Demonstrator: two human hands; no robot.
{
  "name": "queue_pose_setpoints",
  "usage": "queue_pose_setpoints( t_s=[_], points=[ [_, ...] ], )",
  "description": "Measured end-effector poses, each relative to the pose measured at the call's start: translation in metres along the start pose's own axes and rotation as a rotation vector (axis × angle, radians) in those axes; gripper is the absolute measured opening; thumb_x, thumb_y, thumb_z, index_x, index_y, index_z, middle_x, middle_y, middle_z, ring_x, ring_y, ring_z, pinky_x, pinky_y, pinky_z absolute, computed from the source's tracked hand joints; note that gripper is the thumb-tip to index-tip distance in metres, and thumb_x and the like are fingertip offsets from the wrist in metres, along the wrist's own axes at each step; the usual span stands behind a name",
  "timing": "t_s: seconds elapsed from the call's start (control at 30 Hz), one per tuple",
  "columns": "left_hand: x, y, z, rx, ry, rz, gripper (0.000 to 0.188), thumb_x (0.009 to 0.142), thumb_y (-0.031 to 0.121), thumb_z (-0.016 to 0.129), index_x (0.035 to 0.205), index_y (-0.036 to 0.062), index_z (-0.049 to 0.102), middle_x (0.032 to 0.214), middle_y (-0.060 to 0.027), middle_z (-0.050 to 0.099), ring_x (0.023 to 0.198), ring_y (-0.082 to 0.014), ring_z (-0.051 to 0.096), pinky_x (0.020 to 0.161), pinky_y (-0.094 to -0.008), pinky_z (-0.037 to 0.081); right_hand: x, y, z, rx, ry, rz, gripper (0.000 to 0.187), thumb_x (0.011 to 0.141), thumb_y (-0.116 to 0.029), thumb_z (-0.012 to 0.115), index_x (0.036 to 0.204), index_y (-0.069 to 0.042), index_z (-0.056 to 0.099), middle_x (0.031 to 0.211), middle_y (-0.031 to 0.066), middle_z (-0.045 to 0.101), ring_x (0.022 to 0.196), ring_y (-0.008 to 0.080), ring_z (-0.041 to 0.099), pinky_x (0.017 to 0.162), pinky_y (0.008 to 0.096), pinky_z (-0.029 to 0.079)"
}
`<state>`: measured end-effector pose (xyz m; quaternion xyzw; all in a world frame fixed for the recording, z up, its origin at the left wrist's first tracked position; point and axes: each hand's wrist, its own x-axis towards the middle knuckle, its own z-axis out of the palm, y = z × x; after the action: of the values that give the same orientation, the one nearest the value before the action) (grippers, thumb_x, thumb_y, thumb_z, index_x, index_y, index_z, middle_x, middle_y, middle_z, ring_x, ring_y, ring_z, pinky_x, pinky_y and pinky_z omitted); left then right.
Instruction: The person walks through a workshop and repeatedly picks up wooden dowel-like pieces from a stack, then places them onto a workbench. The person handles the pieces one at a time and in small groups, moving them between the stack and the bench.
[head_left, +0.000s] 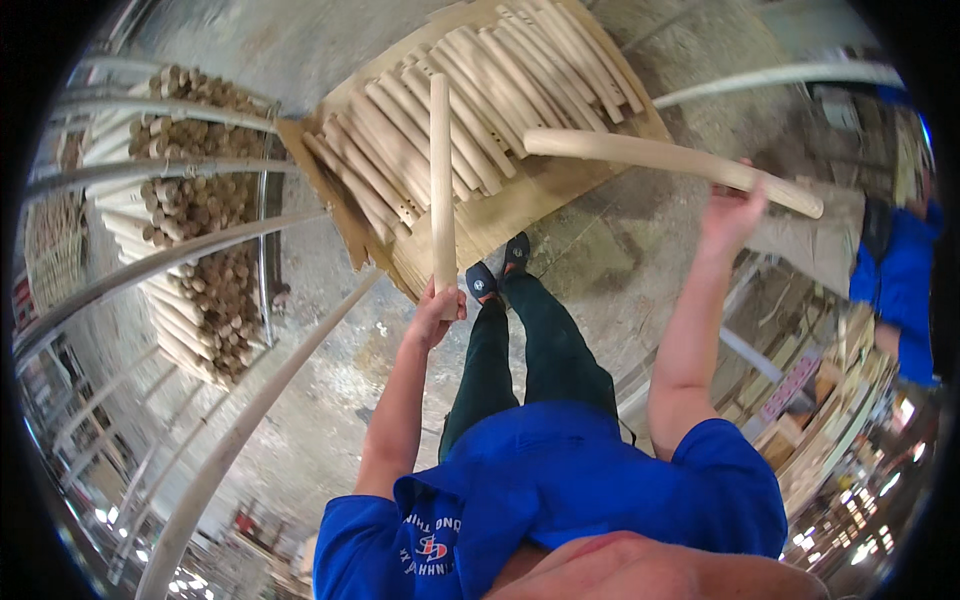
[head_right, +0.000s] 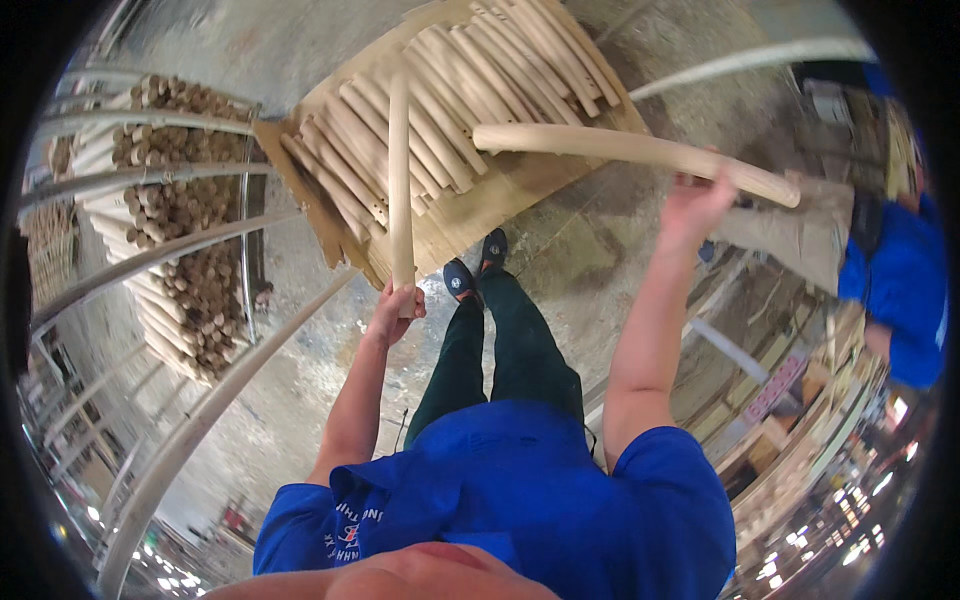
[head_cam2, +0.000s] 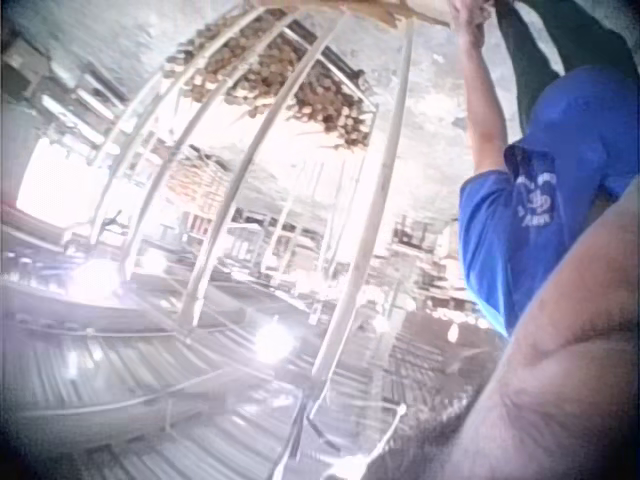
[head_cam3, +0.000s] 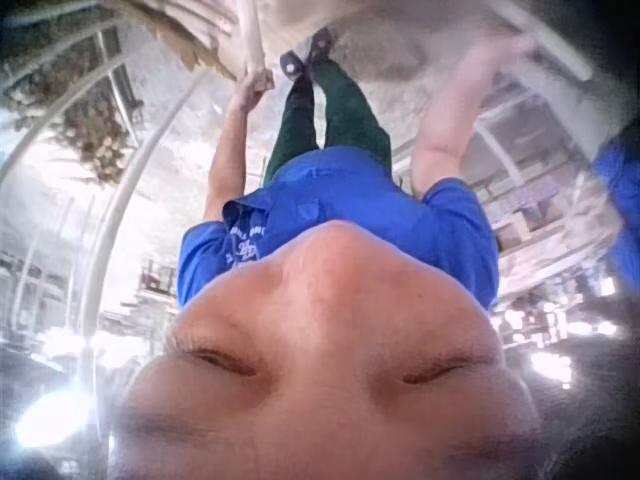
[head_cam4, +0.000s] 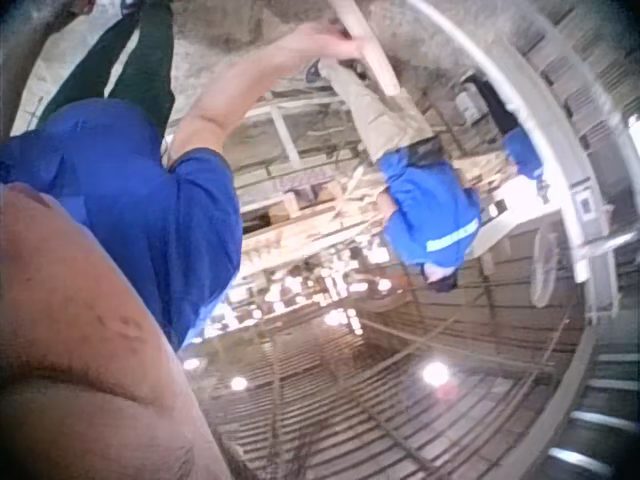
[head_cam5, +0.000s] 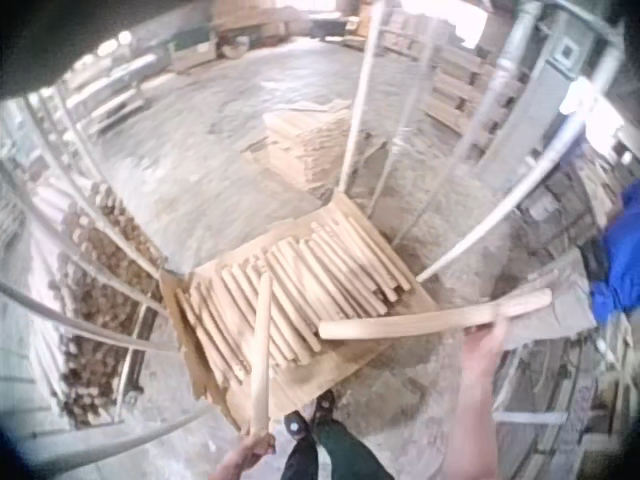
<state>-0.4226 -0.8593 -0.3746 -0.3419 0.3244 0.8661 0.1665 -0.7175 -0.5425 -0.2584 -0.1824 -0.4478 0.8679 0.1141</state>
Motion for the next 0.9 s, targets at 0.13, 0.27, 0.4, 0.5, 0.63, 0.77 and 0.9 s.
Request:
queue_pose_setpoints(
  t_s=[0.13, 0.27, 0.4, 0.5, 0.63, 0.77, 0.9],
  points=[
    [-0.027, 0.010, 0.026, 0.168, -0.109, -0.062, 0.038, 0.087, 0.023, 0.054, 0.119, 0.0074, 0.042, 0.074, -0.0063, 0.052, 0.059, -0.0150, 0.048, 0.056, -0.0281, 0.041, -0.082, 0.007, -0.032, 0.167, 0.168, 0.300, 0.017, 0.083, -0.019, 0.055, 0.095, -0.009, 0.050, 0.091, 0.0074, 0.055, 0.085, 0.0201, 0.054, 0.082, 0.0414, 0.044],
    [-0.041, 0.013, 0.054, 0.225, -0.274, -0.177, 0.042, 0.088, 0.027, 0.052, 0.122, 0.0058, 0.040, 0.074, -0.0072, 0.051, 0.060, -0.0160, 0.047, 0.055, -0.0282, 0.039, -0.111, -0.006, -0.081, 0.421, 0.179, 0.249, 0.022, 0.082, -0.023, 0.059, 0.097, -0.008, 0.051, 0.089, 0.0075, 0.052, 0.078, 0.0191, 0.053, 0.076, 0.0374, 0.047],
    [-0.056, 0.002, 0.100, 0.321, -0.452, -0.271, 0.045, 0.091, 0.035, 0.049, 0.124, 0.0065, 0.039, 0.075, -0.0086, 0.051, 0.061, -0.0161, 0.047, 0.053, -0.0280, 0.039, -0.136, -0.047, -0.124, 0.661, 0.141, 0.328, 0.022, 0.084, -0.020, 0.055, 0.100, -0.009, 0.045, 0.078, 0.0057, 0.051, 0.070, 0.0180, 0.053, 0.068, 0.0349, 0.049],
    [-0.067, -0.020, 0.157, 0.456, -0.593, -0.335, 0.044, 0.091, 0.036, 0.049, 0.122, 0.0070, 0.038, 0.075, -0.0084, 0.052, 0.060, -0.0160, 0.049, 0.053, -0.0267, 0.041, -0.162, -0.097, -0.134, 0.514, 0.191, 0.142, 0.023, 0.085, -0.020, 0.053, 0.104, -0.010, 0.045, 0.081, 0.0055, 0.051, 0.072, 0.0175, 0.054, 0.068, 0.0350, 0.049],
    [-0.083, -0.071, 0.246, 0.803, -0.792, -0.366, 0.044, 0.085, 0.017, 0.057, 0.122, 0.0049, 0.038, 0.082, -0.0087, 0.055, 0.067, -0.0169, 0.055, 0.060, -0.0281, 0.047, -0.203, -0.171, -0.183, 0.421, 0.189, -0.051, 0.029, 0.085, -0.020, 0.052, 0.112, -0.011, 0.044, 0.096, 0.0072, 0.054, 0.087, 0.0206, 0.056, 0.076, 0.0383, 0.049],
    [-0.120, -0.136, 0.329, 0.923, -1.053, -0.389, 0.053, 0.080, 0.014, 0.062, 0.125, 0.0036, 0.036, 0.104, -0.0107, 0.054, 0.093, -0.0195, 0.055, 0.079, -0.0371, 0.050, -0.256, -0.239, -0.240, 0.415, 0.098, -0.216, 0.040, 0.083, -0.022, 0.055, 0.120, -0.013, 0.043, 0.112, 0.0083, 0.053, 0.106, 0.0247, 0.052, 0.087, 0.0424, 0.046],
    [-0.177, -0.216, 0.390, 0.923, -1.289, -0.585, 0.058, 0.080, 0.015, 0.062, 0.130, 0.0051, 0.032, 0.117, -0.0108, 0.048, 0.105, -0.0225, 0.052, 0.083, -0.0421, 0.050, -0.322, -0.293, -0.306, 0.346, 0.111, -0.311, 0.054, 0.081, -0.030, 0.054, 0.129, -0.011, 0.039, 0.123, 0.0109, 0.049, 0.112, 0.0246, 0.050, 0.092, 0.0399, 0.044]
  ],
)
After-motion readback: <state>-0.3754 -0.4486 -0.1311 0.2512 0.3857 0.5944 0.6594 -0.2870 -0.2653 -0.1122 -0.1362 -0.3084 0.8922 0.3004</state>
